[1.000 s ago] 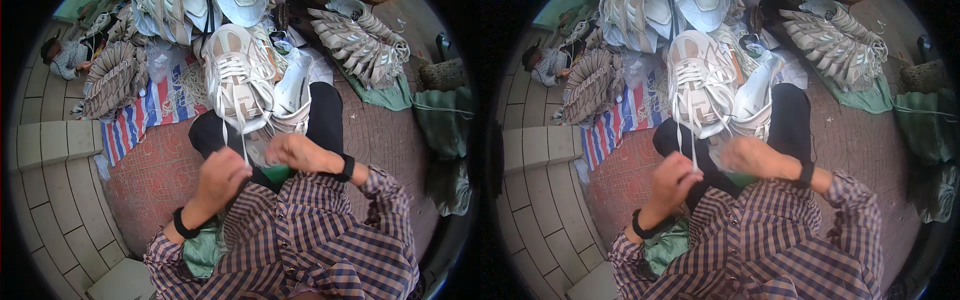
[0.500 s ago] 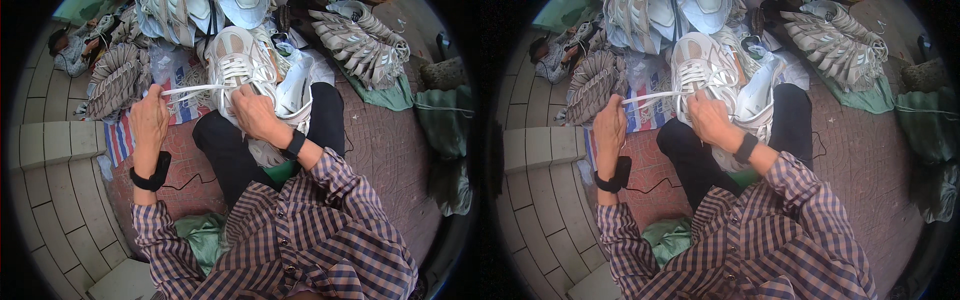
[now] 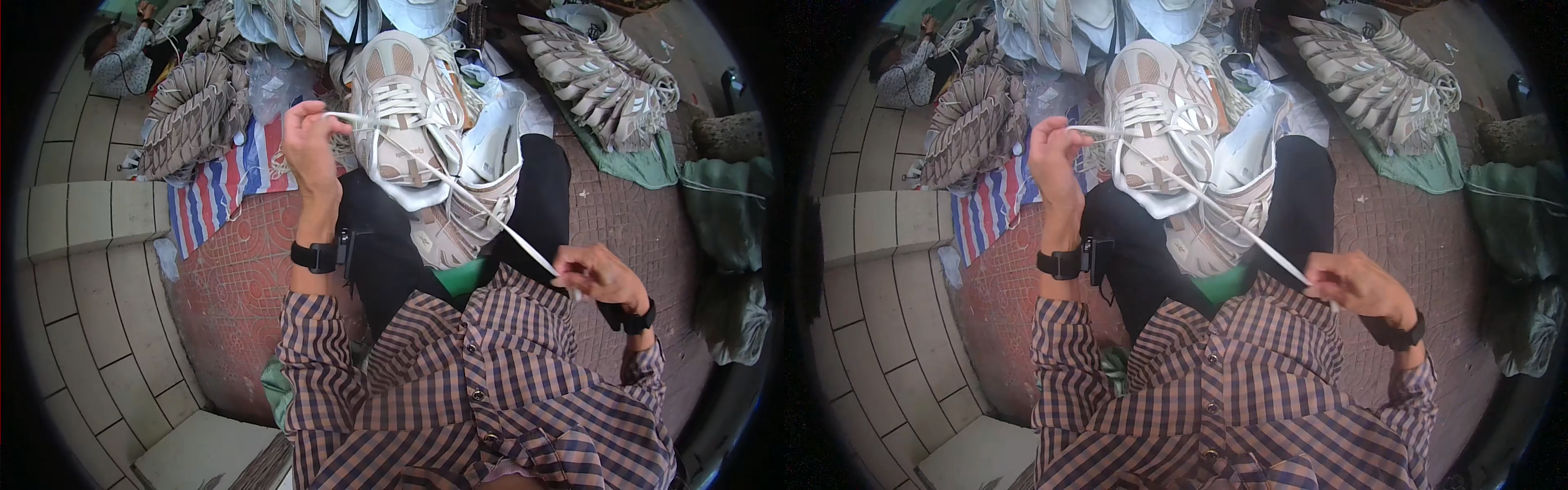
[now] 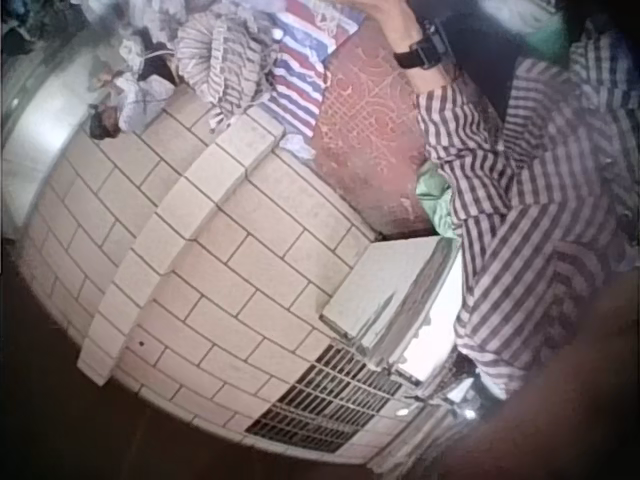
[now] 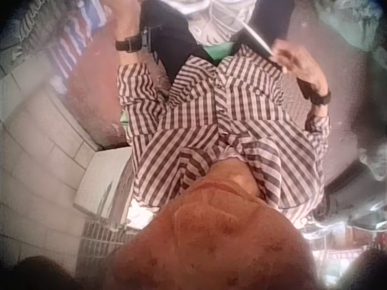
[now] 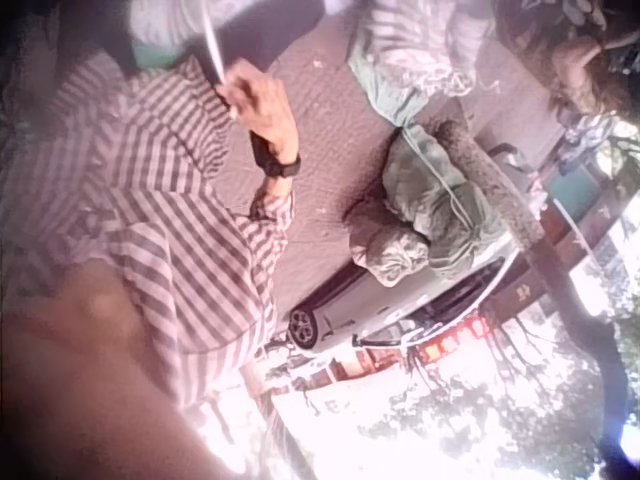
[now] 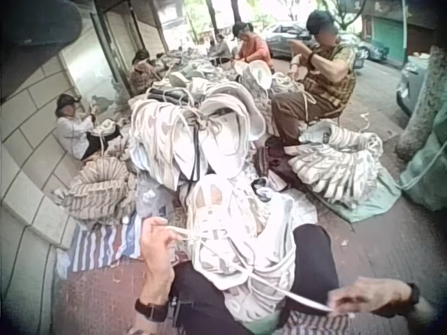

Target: Insert laces into a white sneaker and tie them.

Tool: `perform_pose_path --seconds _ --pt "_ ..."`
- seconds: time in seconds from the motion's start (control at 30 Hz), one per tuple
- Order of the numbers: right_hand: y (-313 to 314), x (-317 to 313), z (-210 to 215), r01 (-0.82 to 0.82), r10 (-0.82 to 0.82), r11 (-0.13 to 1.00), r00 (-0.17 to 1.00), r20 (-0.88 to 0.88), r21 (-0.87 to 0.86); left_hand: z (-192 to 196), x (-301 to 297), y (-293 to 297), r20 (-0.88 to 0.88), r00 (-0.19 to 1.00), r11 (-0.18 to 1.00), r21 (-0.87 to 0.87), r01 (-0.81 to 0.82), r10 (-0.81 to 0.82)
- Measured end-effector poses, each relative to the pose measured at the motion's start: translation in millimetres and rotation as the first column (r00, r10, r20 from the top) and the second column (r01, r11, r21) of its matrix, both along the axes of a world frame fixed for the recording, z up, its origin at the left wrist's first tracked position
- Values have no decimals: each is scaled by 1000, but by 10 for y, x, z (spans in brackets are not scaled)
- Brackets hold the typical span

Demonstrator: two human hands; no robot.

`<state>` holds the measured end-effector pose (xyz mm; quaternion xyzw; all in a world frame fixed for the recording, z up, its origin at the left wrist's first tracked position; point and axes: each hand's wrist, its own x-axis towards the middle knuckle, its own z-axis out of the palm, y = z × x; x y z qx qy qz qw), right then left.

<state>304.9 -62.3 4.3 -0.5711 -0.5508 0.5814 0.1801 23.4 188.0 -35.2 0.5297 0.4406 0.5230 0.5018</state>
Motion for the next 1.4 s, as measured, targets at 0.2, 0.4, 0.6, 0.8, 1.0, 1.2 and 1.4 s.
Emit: perform_pose_path --seconds 0.2,0.4,0.6,0.8,1.0,1.2,1.4 --pt "-428 241 -388 -150 153 988 984 90 -48 -26 -5 -144 -254 943 966 85 242 -214" --pt "-434 195 -437 -44 61 973 996 68 -228 -7 80 -109 -700 685 885 430 180 202" --pt "-607 144 -537 -141 134 982 989 -66 -127 -392 84 3 -324 898 947 220 -233 297" --pt "-415 211 -414 -443 409 895 862 299 52 -4 167 -781 -536 838 991 124 -44 104" --pt "1039 -275 -445 81 -319 641 932 169 763 45 425 -980 -690 723 972 154 176 -22" --pt "1708 -568 -639 -32 -390 576 867 309 817 -44 673 -661 -778 576 963 -142 227 -251" --pt "1796 -612 -680 -70 -420 542 840 342 837 -173 746 -636 21 945 752 -600 274 -327"
